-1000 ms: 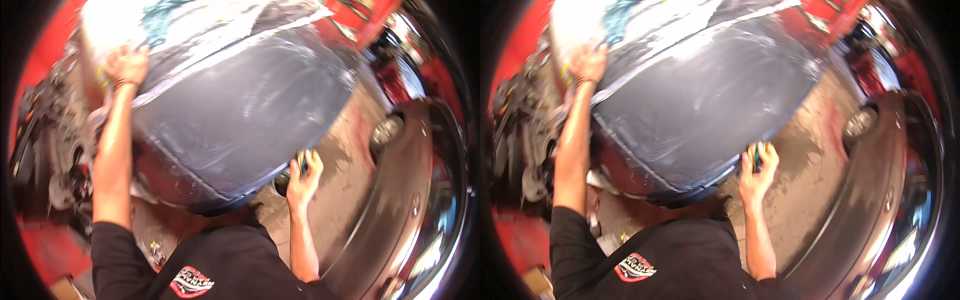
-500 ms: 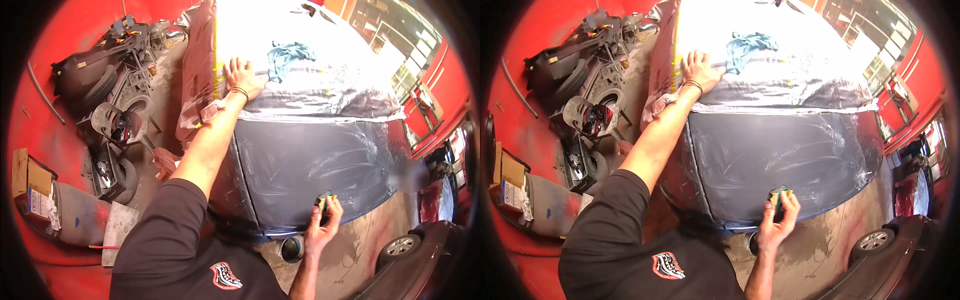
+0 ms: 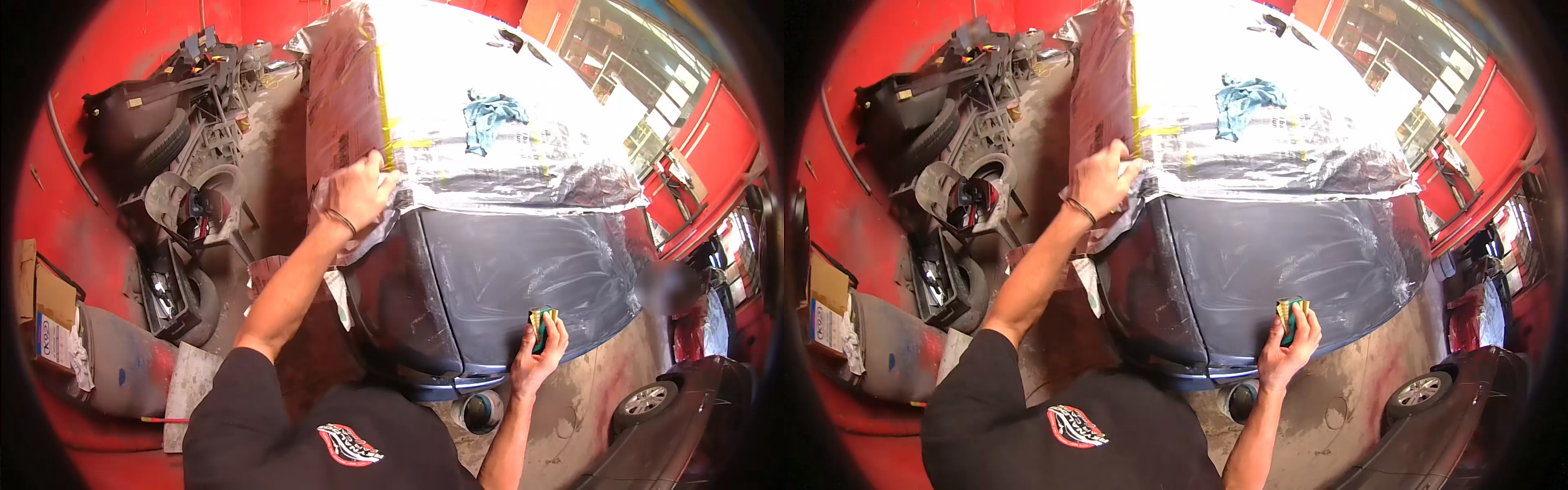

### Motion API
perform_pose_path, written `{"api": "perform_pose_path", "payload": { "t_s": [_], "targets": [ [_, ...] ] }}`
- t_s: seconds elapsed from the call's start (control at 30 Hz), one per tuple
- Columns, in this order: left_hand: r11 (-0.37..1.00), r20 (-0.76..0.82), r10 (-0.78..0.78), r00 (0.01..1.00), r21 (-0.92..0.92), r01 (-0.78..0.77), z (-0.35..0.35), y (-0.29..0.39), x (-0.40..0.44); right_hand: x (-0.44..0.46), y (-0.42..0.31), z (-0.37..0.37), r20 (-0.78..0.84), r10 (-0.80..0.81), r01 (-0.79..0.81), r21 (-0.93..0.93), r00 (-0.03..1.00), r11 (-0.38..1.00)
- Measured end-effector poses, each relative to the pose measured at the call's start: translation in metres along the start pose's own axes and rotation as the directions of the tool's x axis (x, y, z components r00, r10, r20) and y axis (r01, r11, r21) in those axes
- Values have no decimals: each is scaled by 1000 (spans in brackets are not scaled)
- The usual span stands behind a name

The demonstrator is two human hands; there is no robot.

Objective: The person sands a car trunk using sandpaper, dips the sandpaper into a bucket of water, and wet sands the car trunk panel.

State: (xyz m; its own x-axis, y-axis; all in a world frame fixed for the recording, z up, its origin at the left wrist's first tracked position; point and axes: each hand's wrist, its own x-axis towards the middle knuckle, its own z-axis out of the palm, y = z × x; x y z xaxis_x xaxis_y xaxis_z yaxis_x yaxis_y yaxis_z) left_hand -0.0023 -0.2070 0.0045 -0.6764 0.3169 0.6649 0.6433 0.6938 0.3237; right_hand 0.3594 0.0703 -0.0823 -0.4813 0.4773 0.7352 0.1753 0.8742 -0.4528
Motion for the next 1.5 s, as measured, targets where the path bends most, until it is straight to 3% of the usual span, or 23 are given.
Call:
{"api": "perform_pose_path", "payload": {
  "t_s": [0.03, 0.23, 0.37, 0.4, 0.53, 0.63, 0.67, 0.7, 0.77, 0.87, 0.97, 1.0, 1.03, 1.07, 1.1, 1.17, 1.23, 1.27, 1.3, 1.33, 1.4, 1.47, 1.5],
  "targets": [
    [996, 48, -42, 998, -73, 45, 9, -8, -12, 0, -1, 0, 2, 6, -6, 1, 1000, 1000],
    [957, -25, -144, 989, -258, 133, 54, -58, -84, 1, -1, 4, -1, 2, -2, -20, 1000, 1000],
    [937, 48, -258, 965, -232, 262, 57, -57, -119, 2, -3, 6, 0, 14, -14, -61, 1000, 998],
    [945, -16, -236, 972, -239, 226, 69, -61, -122, 2, -3, 5, 6, 16, -15, -64, 1000, 998],
    [931, 8, -283, 959, -240, 277, 94, -63, -127, 2, 0, 8, 1, 20, -20, -69, 1000, 997],
    [951, -35, -215, 976, -233, 202, 92, -64, -118, 4, -6, 8, 11, 25, -24, -105, 1000, 994],
    [945, 35, -224, 974, -237, 226, 69, -57, -107, 4, -6, 8, 13, 29, -28, -112, 999, 993],
    [940, -58, -187, 981, -301, 162, 65, -57, -97, 5, -6, 9, 17, 33, -31, -118, 999, 993],
    [950, -55, -144, 988, -286, 122, 51, -58, -71, 3, -6, 8, 27, 36, -33, -127, 999, 991],
    [945, 44, -129, 991, -298, 136, 27, -42, -42, 3, -1, 10, 21, 22, -20, -125, 1000, 992],
    [984, 73, -48, 996, -169, 60, 82, -86, -122, 4, 1, 8, 19, 32, -30, -111, 999, 993],
    [982, 169, -153, 974, -89, 169, 76, -96, -151, 3, 4, 8, 18, 15, -12, -112, 1000, 994],
    [967, 249, -245, 937, 2, 253, 55, -111, -175, 9, 6, 16, -10, 3, -4, -104, 1000, 995],
    [968, 375, -249, 893, 128, 216, 44, -138, -205, 8, 6, 14, -7, 9, -10, -108, 1000, 994],
    [941, 294, -338, 894, 80, 329, 32, -151, -248, 2, 5, 8, 10, 17, -16, -118, 1000, 993],
    [847, 424, -531, 733, 303, 438, 23, -211, -327, 1, 3, 8, 10, 30, -29, -116, 1000, 993],
    [726, 517, -679, 521, 580, 369, 6, -276, -407, 2, 2, 9, 1, 30, -30, -111, 1000, 993],
    [728, 576, -676, 458, 619, 296, -20, -294, -438, 2, 2, 9, 8, 25, -24, -142, 1000, 990],
    [567, 521, -824, 224, 762, 313, -37, -311, -460, 2, 1, 9, 15, 27, -25, -128, 1000, 991],
    [451, 420, -892, 165, 811, 373, -39, -352, -511, 2, 1, 9, 19, 30, -28, -119, 999, 993],
    [199, 214, -976, 38, 812, 548, -75, -354, -521, 4, -1, 8, 21, 45, -42, -120, 999, 992],
    [93, 147, -987, -69, 859, 503, -66, -422, -575, 4, 0, 10, 5, 26, -25, -127, 1000, 992],
    [20, 86, -992, -93, 830, 557, -70, -440, -578, 4, 1, 9, -9, 26, -27, -135, 1000, 991]
  ]
}}
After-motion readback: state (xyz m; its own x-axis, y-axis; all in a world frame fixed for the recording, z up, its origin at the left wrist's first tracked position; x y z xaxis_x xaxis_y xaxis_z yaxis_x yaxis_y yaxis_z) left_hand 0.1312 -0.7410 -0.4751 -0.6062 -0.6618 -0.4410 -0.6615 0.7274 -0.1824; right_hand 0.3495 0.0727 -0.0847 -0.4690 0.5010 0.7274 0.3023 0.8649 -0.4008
